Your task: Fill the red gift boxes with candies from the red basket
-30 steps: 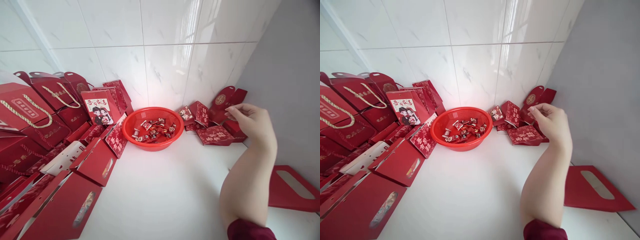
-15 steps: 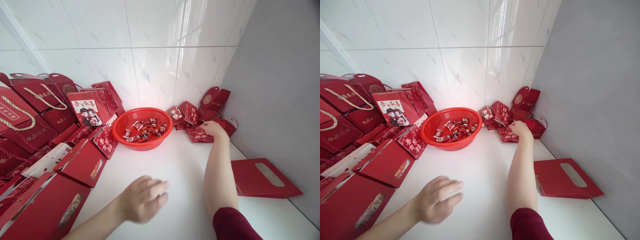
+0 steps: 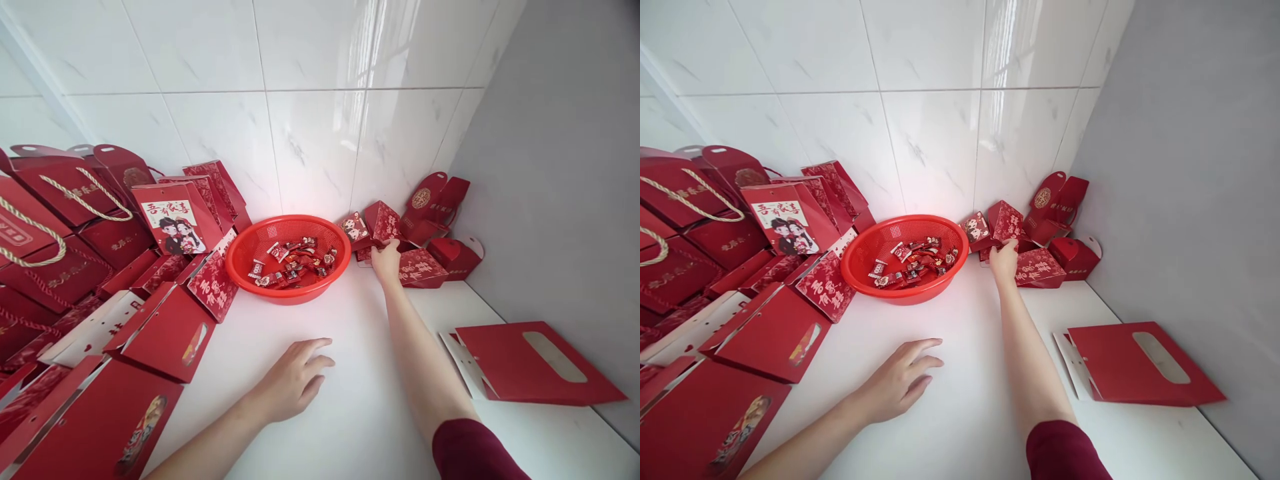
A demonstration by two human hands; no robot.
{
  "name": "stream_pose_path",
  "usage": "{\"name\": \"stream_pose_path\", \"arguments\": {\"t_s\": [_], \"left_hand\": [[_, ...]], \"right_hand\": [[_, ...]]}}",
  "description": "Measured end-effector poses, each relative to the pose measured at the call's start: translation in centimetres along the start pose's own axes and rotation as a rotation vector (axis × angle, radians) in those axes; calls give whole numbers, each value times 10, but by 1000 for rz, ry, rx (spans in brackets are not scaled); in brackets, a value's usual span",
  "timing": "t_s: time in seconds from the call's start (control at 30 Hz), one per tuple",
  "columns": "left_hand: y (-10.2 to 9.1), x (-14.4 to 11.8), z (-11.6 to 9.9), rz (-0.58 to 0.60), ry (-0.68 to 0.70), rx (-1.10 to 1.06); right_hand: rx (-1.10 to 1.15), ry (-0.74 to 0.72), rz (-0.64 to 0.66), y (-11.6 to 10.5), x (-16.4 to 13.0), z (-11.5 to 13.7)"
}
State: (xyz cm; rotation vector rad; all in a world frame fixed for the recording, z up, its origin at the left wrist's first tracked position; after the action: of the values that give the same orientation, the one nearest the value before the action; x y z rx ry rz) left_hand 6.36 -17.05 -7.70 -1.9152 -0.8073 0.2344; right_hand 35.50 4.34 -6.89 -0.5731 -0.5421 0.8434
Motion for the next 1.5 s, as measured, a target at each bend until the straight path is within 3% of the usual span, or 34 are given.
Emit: {"name": "stream_pose_path", "arguments": {"t_s": [0.2, 0.3, 0.47, 0.53, 0.6, 0.73, 0.83, 0.9, 1.0, 1.07, 1.2, 1.4, 1.5], "left_hand": [[-9, 0, 20, -30, -96, -30], [-13, -1, 24, -63, -96, -38], [-21, -2, 21, -128, -64, -5], [-27, -3, 21, -174, -63, 4], [-38, -4, 22, -261, -82, -21], [-66, -16, 34, -572, -133, -287], [-83, -34, 47, -836, -161, -498], [-92, -45, 48, -963, -143, -509], [-100, -50, 36, -1006, -22, -446], [-99, -47, 28, -956, 64, -430], [-100, -45, 16, -880, 156, -324], [-111, -50, 14, -965, 85, -127], [-108, -43, 5, -880, 108, -46]], "right_hand": [[111, 10, -12, -2, -5, -3], [143, -54, -37, -21, -2, 11], [160, -187, -146, -94, -14, 60], [186, -272, -263, -135, -35, 86], [350, -418, -381, -174, -64, 112], [720, -667, -245, -203, -112, 148], [760, -798, 34, -191, -136, 174], [658, -897, 328, -166, -156, 195], [384, -1057, 775, -118, -197, 215], [258, -1113, 929, -96, -217, 220], [130, -1141, 951, -74, -229, 225], [50, -1197, 915, -65, -237, 226], [0, -1161, 893, -58, -232, 222]]}}
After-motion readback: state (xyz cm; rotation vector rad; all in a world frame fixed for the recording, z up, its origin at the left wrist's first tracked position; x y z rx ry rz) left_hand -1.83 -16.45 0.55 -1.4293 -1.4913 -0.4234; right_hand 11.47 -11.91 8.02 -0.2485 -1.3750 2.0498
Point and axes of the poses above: each hand's wrist, its own x-axis towards the middle knuckle, its own y-axis out of the palm, z = x × y, the point moved 10 cm from there along x, towards the middle knuckle, and after that the axes turned 6 degrees about -x, right-handed, at the moved point
